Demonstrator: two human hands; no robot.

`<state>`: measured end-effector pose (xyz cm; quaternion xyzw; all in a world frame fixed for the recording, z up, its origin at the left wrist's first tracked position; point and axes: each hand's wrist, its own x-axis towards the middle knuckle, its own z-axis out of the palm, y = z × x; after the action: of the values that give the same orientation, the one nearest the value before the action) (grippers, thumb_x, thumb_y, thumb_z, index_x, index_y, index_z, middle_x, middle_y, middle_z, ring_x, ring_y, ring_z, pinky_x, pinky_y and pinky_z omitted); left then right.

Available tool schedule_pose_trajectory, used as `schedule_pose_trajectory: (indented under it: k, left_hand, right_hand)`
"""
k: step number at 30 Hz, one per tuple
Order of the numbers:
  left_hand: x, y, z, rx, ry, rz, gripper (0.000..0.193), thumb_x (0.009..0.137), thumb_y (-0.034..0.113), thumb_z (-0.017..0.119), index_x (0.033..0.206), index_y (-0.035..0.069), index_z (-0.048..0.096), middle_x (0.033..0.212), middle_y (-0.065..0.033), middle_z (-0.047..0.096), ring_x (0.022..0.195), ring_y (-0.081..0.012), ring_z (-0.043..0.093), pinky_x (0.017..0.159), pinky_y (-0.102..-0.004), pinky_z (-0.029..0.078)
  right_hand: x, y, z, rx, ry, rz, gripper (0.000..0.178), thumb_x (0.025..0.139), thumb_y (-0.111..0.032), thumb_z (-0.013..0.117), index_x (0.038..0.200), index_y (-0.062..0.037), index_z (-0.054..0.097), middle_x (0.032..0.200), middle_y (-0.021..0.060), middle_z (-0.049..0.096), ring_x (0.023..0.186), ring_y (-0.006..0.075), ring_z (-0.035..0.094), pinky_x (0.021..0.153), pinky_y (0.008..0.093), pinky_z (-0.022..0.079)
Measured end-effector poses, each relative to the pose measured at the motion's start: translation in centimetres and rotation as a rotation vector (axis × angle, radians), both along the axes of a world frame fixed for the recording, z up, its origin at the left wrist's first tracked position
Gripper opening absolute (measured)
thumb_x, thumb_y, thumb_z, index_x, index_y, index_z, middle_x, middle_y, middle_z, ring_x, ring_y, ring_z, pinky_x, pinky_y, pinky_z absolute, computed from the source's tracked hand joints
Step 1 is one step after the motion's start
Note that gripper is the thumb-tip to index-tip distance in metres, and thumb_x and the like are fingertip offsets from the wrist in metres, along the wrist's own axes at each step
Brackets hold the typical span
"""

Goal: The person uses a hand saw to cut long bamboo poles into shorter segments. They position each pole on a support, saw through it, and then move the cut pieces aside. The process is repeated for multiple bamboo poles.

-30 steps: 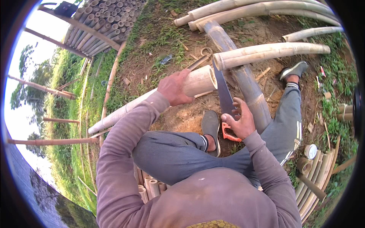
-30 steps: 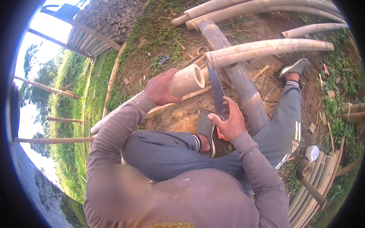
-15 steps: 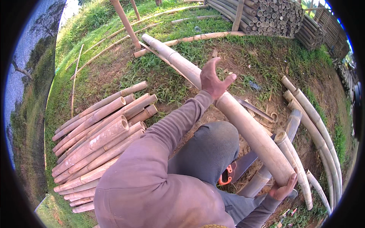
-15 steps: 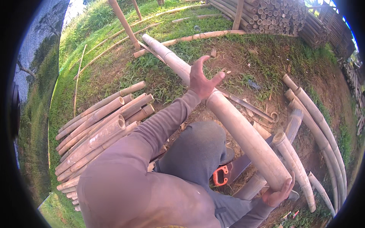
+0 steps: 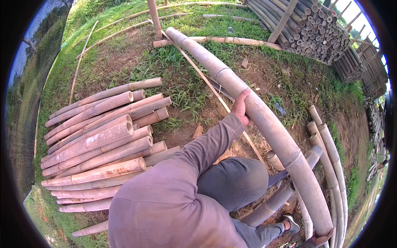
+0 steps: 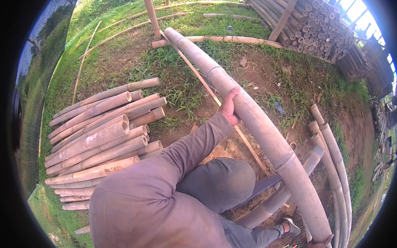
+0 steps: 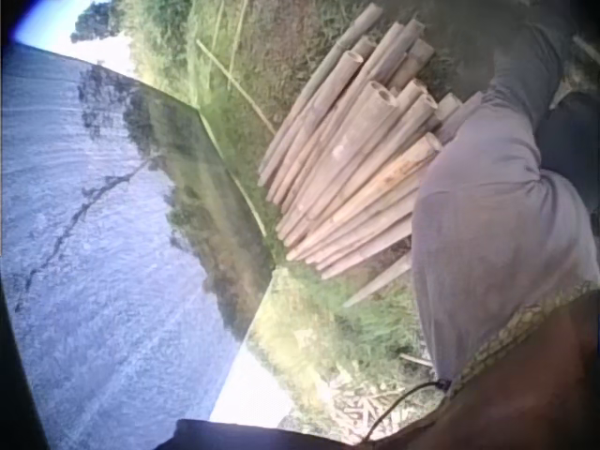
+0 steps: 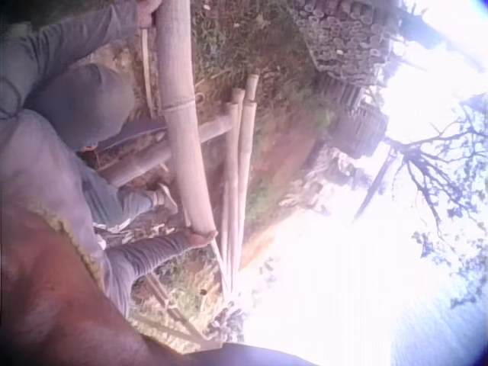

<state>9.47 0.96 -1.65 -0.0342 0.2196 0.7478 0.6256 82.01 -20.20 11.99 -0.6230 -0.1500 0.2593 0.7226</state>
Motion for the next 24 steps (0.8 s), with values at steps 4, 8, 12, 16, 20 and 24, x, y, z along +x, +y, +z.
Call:
schedule_pose_trajectory:
  k: [4,8,12,16,20,24]
  left_hand:
    - [6.2,-2.9,3.9,0.114,-0.07,-0.242,0.062,0.092,0.046,0.083,0.135,0.01,0.056,0.125,-0.0132,0.068,0.12,-0.0318,0.067,0.105,-0.0578,0.054]
    - [9.1,-6.8,7.9,0.16,-0.021,-0.312,0.06,0.094,0.046,0.082,0.135,0.011,0.056,0.124,-0.0102,0.069,0.12,-0.0281,0.067,0.104,-0.0531,0.055]
    - [8.2,-11.4,8.9,0.146,0.024,-0.202,0.063,0.093,0.05,0.081,0.137,0.013,0.056,0.125,-0.008,0.068,0.121,-0.0255,0.067,0.104,-0.0492,0.054]
    - [2.3,-18.4,9.6,0.104,0.137,0.017,0.067,0.092,0.053,0.08,0.139,0.013,0.054,0.127,-0.0085,0.067,0.12,-0.0266,0.067,0.106,-0.0512,0.052]
    - [-5.5,-26.1,10.2,0.02,0.201,0.336,0.066,0.092,0.055,0.079,0.139,0.015,0.055,0.127,-0.0077,0.068,0.121,-0.0278,0.066,0.107,-0.0519,0.052]
    - [-14.9,-35.6,6.9,-0.059,0.247,0.714,0.066,0.093,0.056,0.078,0.14,0.015,0.058,0.129,-0.0084,0.07,0.12,-0.0304,0.069,0.105,-0.0537,0.056]
  right_hand:
    - [4.6,-0.1,4.6,-0.009,-0.116,-0.165,0.064,0.101,-0.049,0.07,0.148,-0.0062,0.06,0.15,0.0184,0.062,0.135,0.0379,0.062,0.114,0.0548,0.05]
    - [8.1,-1.0,5.6,0.0,-0.149,-0.188,0.063,0.102,-0.048,0.069,0.148,-0.0055,0.06,0.149,0.0183,0.063,0.135,0.0372,0.063,0.115,0.0542,0.05]
    - [11.5,1.8,8.1,0.02,-0.186,-0.103,0.062,0.103,-0.047,0.068,0.147,-0.0048,0.06,0.148,0.0182,0.064,0.134,0.0365,0.064,0.115,0.0536,0.05]
    - [12.3,11.0,9.1,0.069,-0.155,0.142,0.061,0.104,-0.047,0.066,0.147,-0.004,0.06,0.147,0.0181,0.065,0.133,0.0359,0.064,0.115,0.053,0.051]
    - [-1.0,22.2,8.6,0.057,-0.009,0.565,0.055,0.108,-0.042,0.061,0.145,-0.0008,0.061,0.142,0.0174,0.069,0.13,0.0324,0.067,0.114,0.0489,0.052]
    - [-20.0,28.6,4.1,0.046,0.051,1.046,0.054,0.11,-0.042,0.061,0.145,-0.0007,0.06,0.141,0.0162,0.068,0.129,0.0322,0.067,0.112,0.0498,0.052]
